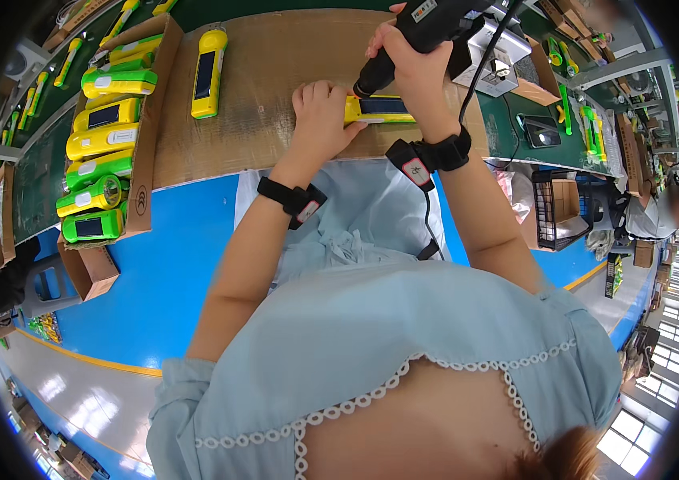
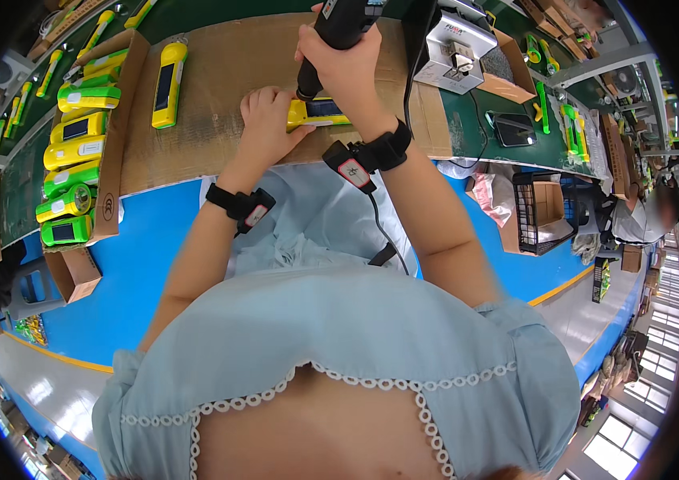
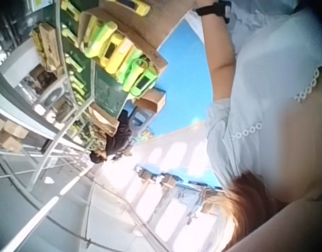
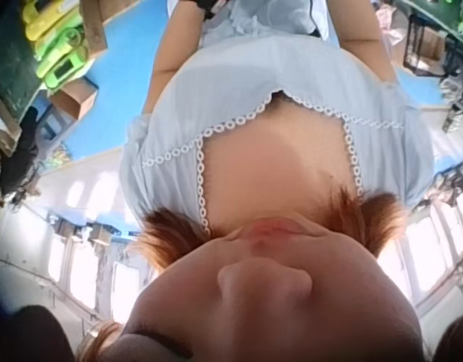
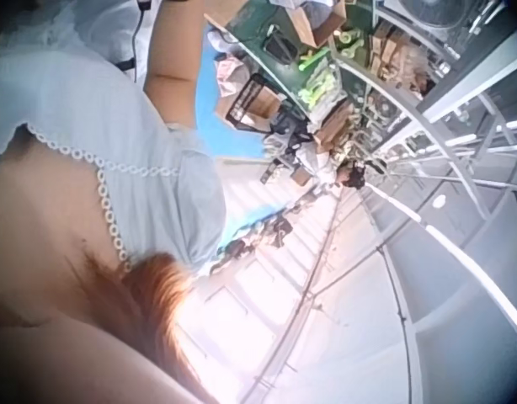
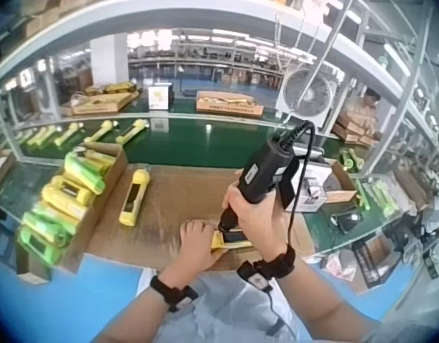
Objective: Assembling solar-powered flashlights by attaching components and using an electric screwdriver.
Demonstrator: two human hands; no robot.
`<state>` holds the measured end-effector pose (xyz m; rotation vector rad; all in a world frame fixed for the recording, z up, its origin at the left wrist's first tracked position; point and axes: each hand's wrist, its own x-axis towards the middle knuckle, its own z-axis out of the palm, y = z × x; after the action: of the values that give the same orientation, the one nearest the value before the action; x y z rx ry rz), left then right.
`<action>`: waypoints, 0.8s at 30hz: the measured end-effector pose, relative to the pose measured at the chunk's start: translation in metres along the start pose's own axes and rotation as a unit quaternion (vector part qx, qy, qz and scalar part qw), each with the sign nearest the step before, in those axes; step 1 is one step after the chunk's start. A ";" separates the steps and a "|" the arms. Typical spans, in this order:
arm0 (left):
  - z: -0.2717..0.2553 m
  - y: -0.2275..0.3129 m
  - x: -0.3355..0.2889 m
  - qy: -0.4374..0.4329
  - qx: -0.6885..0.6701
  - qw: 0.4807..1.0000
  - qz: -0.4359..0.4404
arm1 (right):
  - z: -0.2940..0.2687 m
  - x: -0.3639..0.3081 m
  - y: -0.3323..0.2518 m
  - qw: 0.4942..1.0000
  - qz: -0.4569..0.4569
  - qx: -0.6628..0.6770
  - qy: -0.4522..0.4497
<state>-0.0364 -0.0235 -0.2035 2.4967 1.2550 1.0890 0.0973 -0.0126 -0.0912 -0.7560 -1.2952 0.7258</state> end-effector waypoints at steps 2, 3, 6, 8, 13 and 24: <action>0.001 -0.001 0.001 0.008 0.009 1.000 0.004 | 0.008 -0.001 -0.007 0.996 0.040 0.033 0.068; 0.001 -0.002 0.001 0.009 0.009 1.000 0.006 | 0.007 0.001 -0.002 0.997 0.047 0.041 0.053; 0.002 -0.003 0.001 0.007 0.007 1.000 0.009 | 0.003 0.003 0.004 0.997 0.044 0.044 0.036; 0.003 -0.003 0.002 0.005 0.006 1.000 0.011 | 0.001 0.002 0.009 0.997 0.057 0.048 0.026; 0.004 -0.003 0.004 -0.020 0.001 1.000 0.015 | -0.008 -0.003 -0.005 0.998 0.043 0.041 0.009; -0.023 0.018 0.004 -0.080 0.071 0.994 -0.033 | -0.167 0.045 -0.041 0.934 -0.181 -0.154 0.268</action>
<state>-0.0386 -0.0368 -0.1767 2.5634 1.4005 0.7930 0.2706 -0.0128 -0.0514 -0.8608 -1.0067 0.0019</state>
